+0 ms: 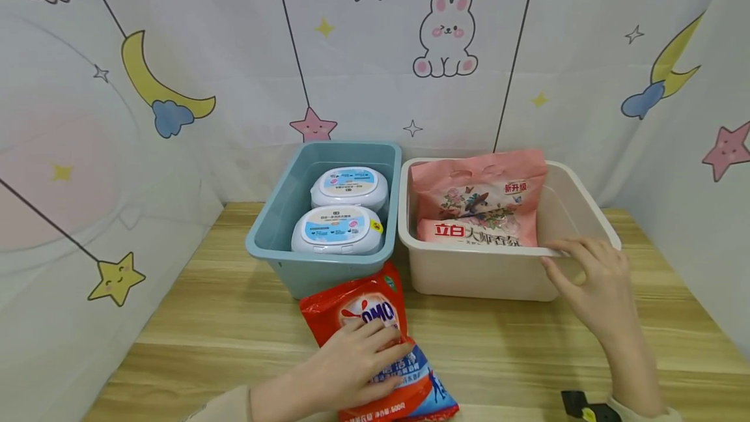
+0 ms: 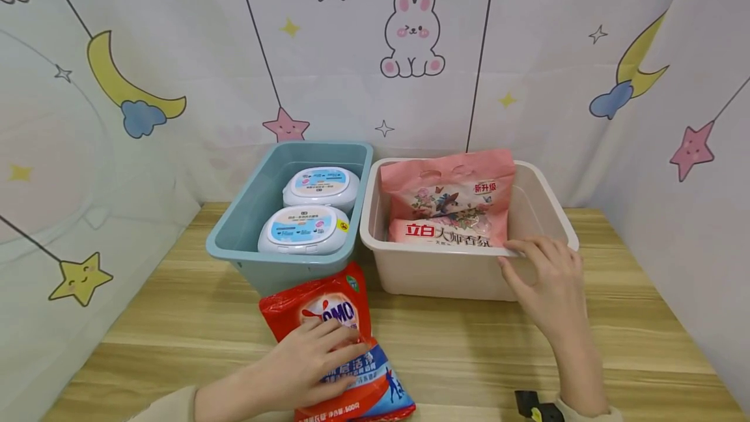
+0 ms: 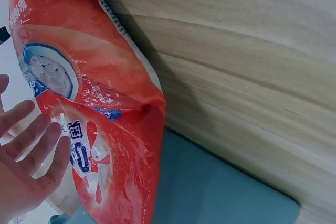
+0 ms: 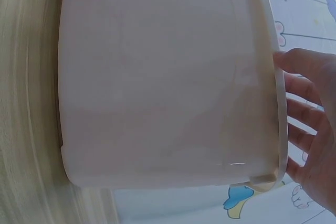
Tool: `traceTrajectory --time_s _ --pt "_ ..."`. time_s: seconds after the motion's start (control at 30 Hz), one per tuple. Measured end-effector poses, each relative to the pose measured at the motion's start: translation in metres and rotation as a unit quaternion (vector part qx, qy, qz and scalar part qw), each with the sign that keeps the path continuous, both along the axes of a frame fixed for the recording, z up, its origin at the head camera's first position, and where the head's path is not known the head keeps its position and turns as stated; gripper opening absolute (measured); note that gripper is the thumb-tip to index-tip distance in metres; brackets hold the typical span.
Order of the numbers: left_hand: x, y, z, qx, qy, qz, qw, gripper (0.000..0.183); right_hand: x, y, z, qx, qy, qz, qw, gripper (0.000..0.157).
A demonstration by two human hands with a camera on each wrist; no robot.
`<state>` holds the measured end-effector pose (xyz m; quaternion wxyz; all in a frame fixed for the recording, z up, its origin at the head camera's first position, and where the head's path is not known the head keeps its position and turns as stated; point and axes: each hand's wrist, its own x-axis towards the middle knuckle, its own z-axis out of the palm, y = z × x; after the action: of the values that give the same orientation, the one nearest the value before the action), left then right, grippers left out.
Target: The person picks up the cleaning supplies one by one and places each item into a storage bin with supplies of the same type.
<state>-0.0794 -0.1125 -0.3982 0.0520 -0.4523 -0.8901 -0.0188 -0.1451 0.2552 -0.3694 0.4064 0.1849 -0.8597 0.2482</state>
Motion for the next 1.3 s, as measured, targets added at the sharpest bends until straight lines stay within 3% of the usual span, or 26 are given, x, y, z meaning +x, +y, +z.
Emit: traceTrajectory --time_s 0.13,0.47,0.83,1.1,1.3 --pt "0.001 0.0 -0.002 -0.003 -0.007 0.004 1.0 0.048 0.0 0.0 0.0 0.0 -0.001 -0.005 1.0 0.031" --pt "0.006 0.0 -0.001 -0.026 -0.093 0.039 0.9946 0.061 0.0 -0.001 0.0 -0.004 -0.004 -0.005 1.0 0.031" --pt "0.014 0.002 0.0 -0.063 -0.187 0.083 0.9768 0.085 0.0 -0.001 0.0 -0.006 -0.008 -0.005 1.0 0.03" --pt "0.016 0.002 -0.004 -0.067 -0.184 0.074 0.9778 0.094 0.0 -0.001 -0.001 -0.006 -0.014 -0.01 1.0 0.029" --pt "0.018 0.006 -0.008 -0.078 -0.197 0.089 0.9732 0.099 -0.001 -0.001 -0.001 -0.006 -0.013 -0.009 1.0 0.029"
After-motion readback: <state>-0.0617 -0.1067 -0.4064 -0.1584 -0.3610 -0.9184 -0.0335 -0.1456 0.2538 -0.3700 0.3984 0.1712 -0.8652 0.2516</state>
